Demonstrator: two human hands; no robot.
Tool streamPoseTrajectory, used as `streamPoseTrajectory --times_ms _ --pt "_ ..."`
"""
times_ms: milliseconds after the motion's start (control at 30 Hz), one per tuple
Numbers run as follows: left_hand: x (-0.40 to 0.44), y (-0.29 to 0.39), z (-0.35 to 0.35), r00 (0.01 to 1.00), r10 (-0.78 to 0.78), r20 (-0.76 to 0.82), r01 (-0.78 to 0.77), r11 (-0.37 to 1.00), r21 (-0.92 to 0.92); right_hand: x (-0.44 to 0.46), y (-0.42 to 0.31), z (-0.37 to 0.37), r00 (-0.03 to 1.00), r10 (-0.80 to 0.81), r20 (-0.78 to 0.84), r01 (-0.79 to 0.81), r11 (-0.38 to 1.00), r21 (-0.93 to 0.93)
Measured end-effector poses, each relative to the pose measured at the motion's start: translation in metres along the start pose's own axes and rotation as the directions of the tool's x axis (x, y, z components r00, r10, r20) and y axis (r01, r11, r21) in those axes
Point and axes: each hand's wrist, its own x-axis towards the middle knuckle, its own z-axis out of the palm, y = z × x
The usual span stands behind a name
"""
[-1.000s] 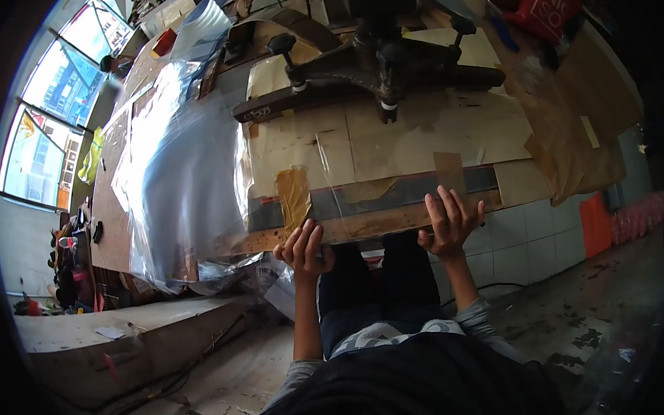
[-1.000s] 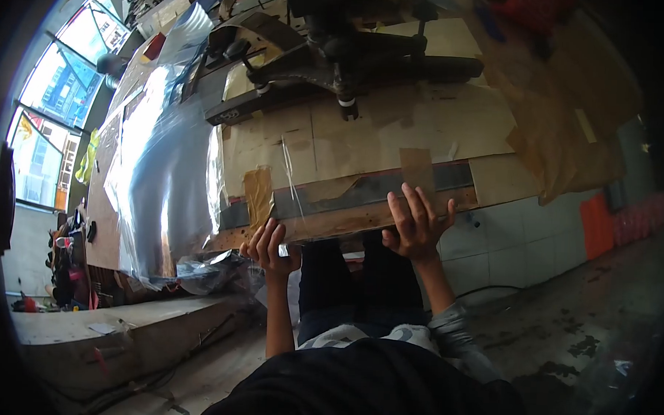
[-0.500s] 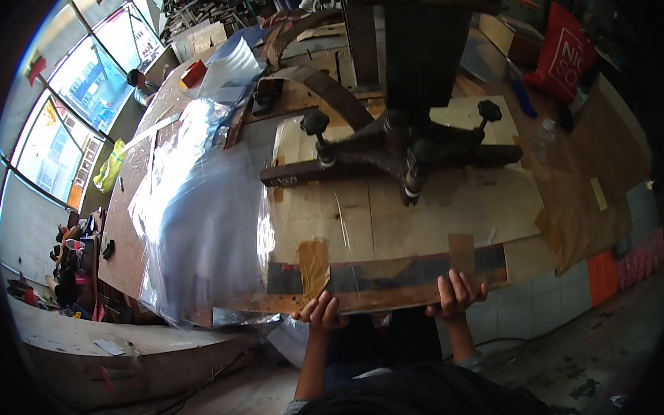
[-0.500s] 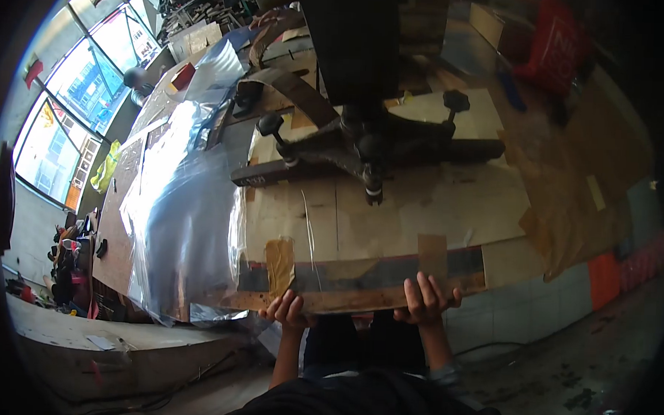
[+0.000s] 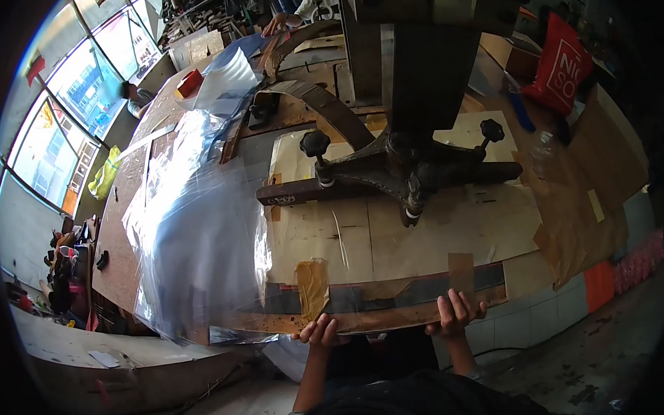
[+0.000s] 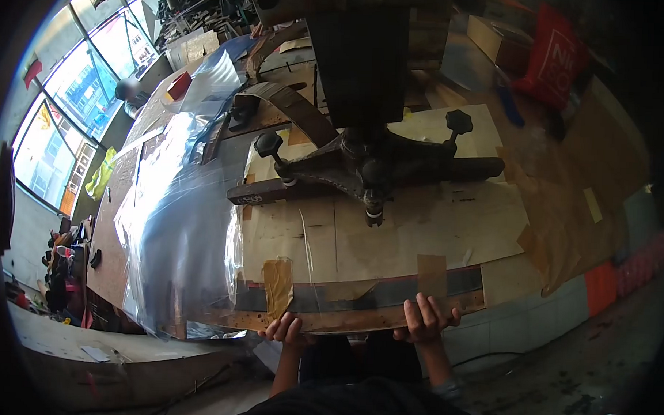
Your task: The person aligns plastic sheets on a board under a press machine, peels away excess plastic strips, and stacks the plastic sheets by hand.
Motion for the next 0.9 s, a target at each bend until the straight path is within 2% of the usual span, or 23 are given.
streamPoseTrajectory --times_ms 100,233,400,600,900 --pt "-0.011 -0.002 -0.002 1.0 -0.02 0.021 0.02 1.0 0.0 0.002 0.0 0.001 1.0 0.0 -0.017 0.0 1.0 -0.008" --pt "0.027 0.013 0.002 0.999 0.015 -0.039 -0.016 1.0 -0.01 0.002 -0.001 0.0 1.0 0.008 -0.022 -0.008 1.0 -0.008" --pt "0.003 0.0 -0.002 0.999 -0.009 0.033 0.009 1.0 -0.008 -0.001 0.0 0.001 1.0 0.017 -0.022 -0.017 1.0 0.0" --pt "0.02 0.006 0.006 0.997 0.062 -0.056 -0.062 0.998 0.005 0.0 -0.001 -0.001 1.0 0.027 0.0 -0.027 1.0 0.0" --pt "0.022 0.009 0.005 0.999 0.024 -0.028 -0.026 0.999 -0.04 0.004 -0.003 -0.006 0.996 0.085 0.022 -0.086 0.995 0.056"
